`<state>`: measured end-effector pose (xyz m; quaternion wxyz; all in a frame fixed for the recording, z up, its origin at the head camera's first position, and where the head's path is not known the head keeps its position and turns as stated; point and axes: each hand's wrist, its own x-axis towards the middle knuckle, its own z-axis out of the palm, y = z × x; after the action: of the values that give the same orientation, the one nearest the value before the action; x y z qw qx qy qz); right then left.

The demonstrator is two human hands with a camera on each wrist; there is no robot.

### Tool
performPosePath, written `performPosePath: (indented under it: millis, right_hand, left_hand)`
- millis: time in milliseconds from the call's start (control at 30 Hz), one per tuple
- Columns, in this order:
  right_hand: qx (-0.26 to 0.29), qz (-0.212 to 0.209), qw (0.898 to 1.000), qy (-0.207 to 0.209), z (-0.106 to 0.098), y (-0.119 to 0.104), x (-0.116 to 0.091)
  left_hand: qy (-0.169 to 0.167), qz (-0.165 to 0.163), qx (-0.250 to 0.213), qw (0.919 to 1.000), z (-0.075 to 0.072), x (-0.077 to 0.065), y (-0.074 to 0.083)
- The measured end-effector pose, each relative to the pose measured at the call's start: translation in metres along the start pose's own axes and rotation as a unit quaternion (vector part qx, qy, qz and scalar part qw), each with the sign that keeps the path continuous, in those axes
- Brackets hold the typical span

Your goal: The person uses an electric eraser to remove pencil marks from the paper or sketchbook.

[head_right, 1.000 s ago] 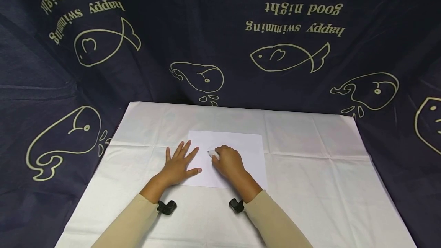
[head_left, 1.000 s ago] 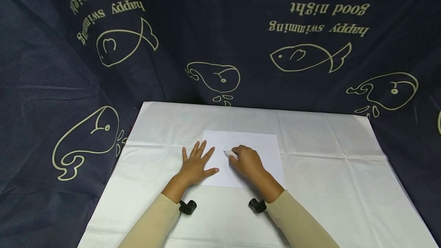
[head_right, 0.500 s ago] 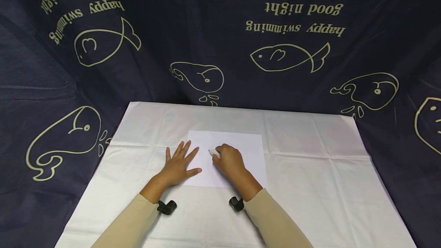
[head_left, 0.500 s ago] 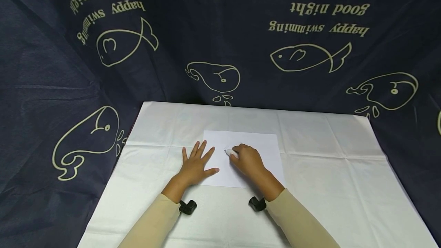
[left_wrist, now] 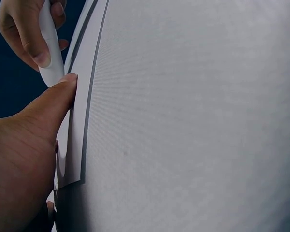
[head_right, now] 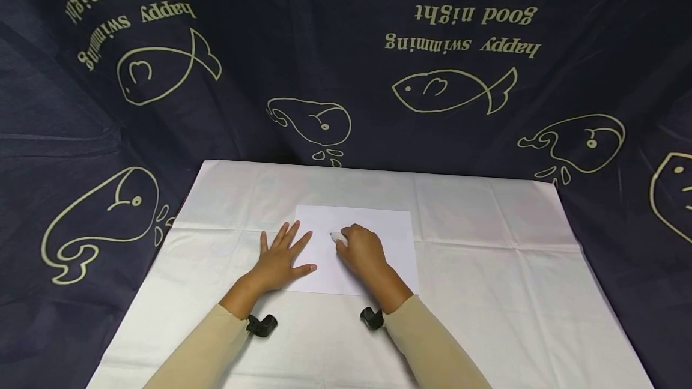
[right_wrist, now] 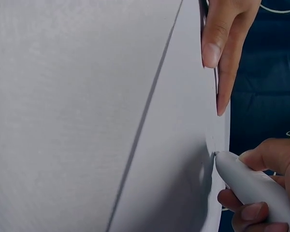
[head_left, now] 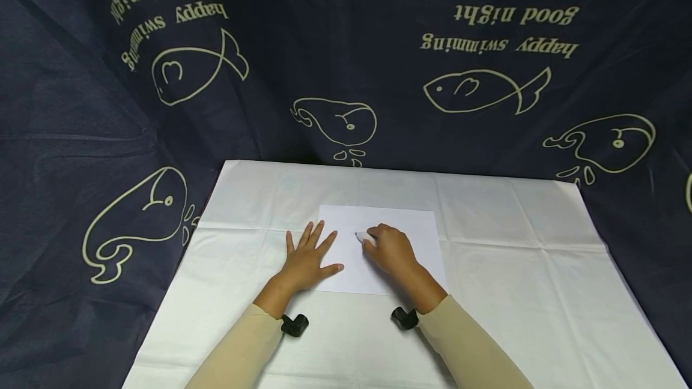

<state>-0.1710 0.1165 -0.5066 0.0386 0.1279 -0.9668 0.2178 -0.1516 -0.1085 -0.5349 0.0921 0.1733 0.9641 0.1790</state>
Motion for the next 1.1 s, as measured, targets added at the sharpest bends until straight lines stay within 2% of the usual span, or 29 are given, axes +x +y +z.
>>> performPosePath:
  millis: [267, 500, 900, 1100]
  right_hand:
    - [-0.009, -0.003, 1.000, 0.001, -0.0016, 0.0003, 0.0002]
    - [-0.036, -0.021, 0.999, 0.033, -0.0015, 0.0027, 0.0016]
    - [-0.052, -0.008, 0.998, 0.033, -0.0029, 0.0034, 0.0033]
    - [-0.050, -0.008, 0.998, 0.021, -0.0040, 0.0022, 0.0035]
  left_hand:
    - [0.001, 0.000, 0.000, 1.0000, -0.0003, 0.0005, -0.0002]
    - [0.000, 0.002, -0.004, 1.0000, -0.0016, -0.0003, 0.0007]
    - [0.000, 0.000, -0.007, 1.0000, -0.0033, -0.0013, 0.0018]
    - [-0.002, 0.000, -0.004, 1.0000, -0.0028, -0.0014, 0.0017]
